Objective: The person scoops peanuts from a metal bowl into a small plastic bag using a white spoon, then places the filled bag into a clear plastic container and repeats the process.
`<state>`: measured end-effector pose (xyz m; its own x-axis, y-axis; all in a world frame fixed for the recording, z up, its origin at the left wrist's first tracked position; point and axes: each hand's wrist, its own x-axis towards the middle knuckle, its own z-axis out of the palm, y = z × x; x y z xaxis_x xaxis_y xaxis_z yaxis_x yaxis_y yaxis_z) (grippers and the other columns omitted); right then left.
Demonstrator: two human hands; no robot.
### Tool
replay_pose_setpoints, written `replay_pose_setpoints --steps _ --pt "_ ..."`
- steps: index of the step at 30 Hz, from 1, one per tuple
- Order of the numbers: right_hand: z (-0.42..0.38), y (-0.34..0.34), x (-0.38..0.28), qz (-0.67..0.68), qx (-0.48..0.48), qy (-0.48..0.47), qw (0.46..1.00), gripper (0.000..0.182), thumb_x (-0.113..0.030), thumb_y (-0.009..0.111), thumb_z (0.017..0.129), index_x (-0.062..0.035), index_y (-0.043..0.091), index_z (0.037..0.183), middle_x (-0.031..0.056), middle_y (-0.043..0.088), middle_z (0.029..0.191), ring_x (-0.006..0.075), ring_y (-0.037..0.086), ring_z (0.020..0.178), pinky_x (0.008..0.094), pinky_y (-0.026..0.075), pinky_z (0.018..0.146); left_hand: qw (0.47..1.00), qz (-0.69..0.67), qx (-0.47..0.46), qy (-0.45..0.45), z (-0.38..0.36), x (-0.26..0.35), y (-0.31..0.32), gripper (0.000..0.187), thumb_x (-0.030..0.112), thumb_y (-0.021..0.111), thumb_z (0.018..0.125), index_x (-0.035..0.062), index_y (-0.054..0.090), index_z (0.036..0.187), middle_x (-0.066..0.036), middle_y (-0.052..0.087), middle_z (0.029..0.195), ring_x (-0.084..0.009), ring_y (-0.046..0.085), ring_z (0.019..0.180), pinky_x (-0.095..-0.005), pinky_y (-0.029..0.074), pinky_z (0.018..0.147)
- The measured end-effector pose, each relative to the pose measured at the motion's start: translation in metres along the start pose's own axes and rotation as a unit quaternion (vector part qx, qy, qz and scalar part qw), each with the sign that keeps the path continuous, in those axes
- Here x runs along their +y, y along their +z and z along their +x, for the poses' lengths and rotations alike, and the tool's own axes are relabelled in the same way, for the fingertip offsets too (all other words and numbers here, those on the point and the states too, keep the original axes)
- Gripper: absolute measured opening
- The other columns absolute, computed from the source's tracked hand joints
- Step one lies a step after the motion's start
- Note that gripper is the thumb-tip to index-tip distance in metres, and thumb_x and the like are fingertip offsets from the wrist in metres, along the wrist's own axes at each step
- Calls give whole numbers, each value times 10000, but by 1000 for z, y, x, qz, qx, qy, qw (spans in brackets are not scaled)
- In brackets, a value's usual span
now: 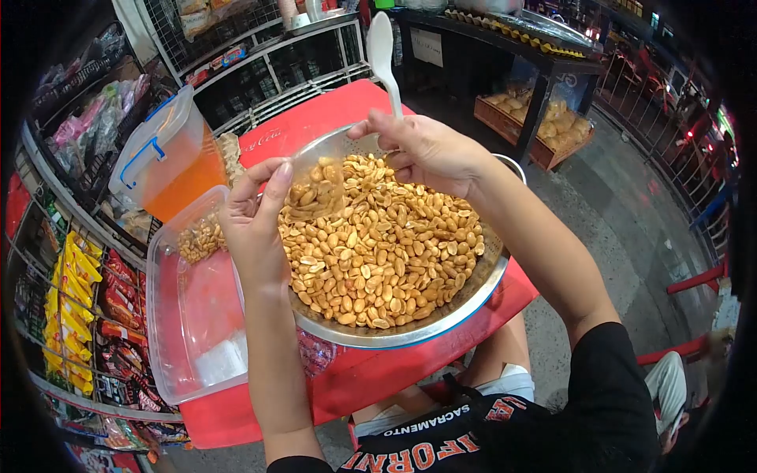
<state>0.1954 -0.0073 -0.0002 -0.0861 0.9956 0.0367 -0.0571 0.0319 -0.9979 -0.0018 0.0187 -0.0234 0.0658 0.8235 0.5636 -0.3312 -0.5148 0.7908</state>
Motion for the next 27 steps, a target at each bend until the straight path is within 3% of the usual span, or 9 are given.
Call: replay_pose_setpoints --steps 2,4,5,9,12,17,20,24,27 --pt "-3 4 2 16 2 2 1000 469 -425 661 723 -10 613 936 48 592 829 105 513 789 239 405 686 1000 -6 1 -9 0 0 0 146 102 642 759 4 618 865 -29 606 814 -76 545 768 -203 411 732" --pt "-8 9 4 -68 -68 -98 991 364 -265 720 691 -16 617 935 33 600 858 93 519 813 227 406 696 1000 -8 1 -9 0 -1 -1 147 100 642 759 2 616 866 -30 606 813 -76 546 765 -202 413 727" --pt "-6 12 9 -40 -96 -95 990 309 -201 697 714 -48 601 965 -3 596 796 43 503 711 190 351 605 1000 -9 0 -7 0 -2 -1 148 99 642 759 -1 614 866 -30 606 813 -76 547 762 -201 416 722" --pt "-6 17 8 -40 -43 -62 996 216 -232 700 713 -53 653 824 -7 609 769 45 508 714 190 354 602 1000 1 -13 -26 -3 1 2 144 93 644 757 6 616 869 -30 606 812 -79 550 758 -198 422 711" --pt "-2 14 12 -13 -55 -143 988 222 -241 681 732 -51 643 841 -13 603 766 40 495 691 190 350 597 998 30 -36 -38 -4 3 5 140 85 645 754 3 617 864 -29 604 814 -78 553 747 -192 425 694" --pt "-10 12 7 3 -3 -123 992 190 -239 639 770 -57 622 821 -31 587 759 37 495 693 196 373 622 974 206 -90 -34 -1 -11 -2 156 124 654 741 16 619 848 -29 600 807 -103 529 807 -242 391 756" --pt "-10 11 8 21 4 -112 993 183 -242 626 781 -62 612 813 -35 577 754 33 487 685 195 371 610 968 225 -91 -56 -2 -9 0 141 140 648 743 27 617 821 -31 595 790 -113 514 837 -264 372 780" --pt "-16 12 2 -44 15 -112 993 207 -253 630 780 -56 605 841 -31 573 755 31 492 694 196 379 621 974 204 -93 -20 -3 -6 1 119 129 631 760 23 599 804 -20 586 776 -94 520 796 -244 389 740" --pt "-7 8 9 -51 1 -102 994 248 -253 682 733 -52 606 858 -15 585 775 47 521 737 206 401 679 991 110 -79 -20 -4 -2 5 104 119 620 772 28 580 800 -8 579 774 -76 521 750 -217 398 701"
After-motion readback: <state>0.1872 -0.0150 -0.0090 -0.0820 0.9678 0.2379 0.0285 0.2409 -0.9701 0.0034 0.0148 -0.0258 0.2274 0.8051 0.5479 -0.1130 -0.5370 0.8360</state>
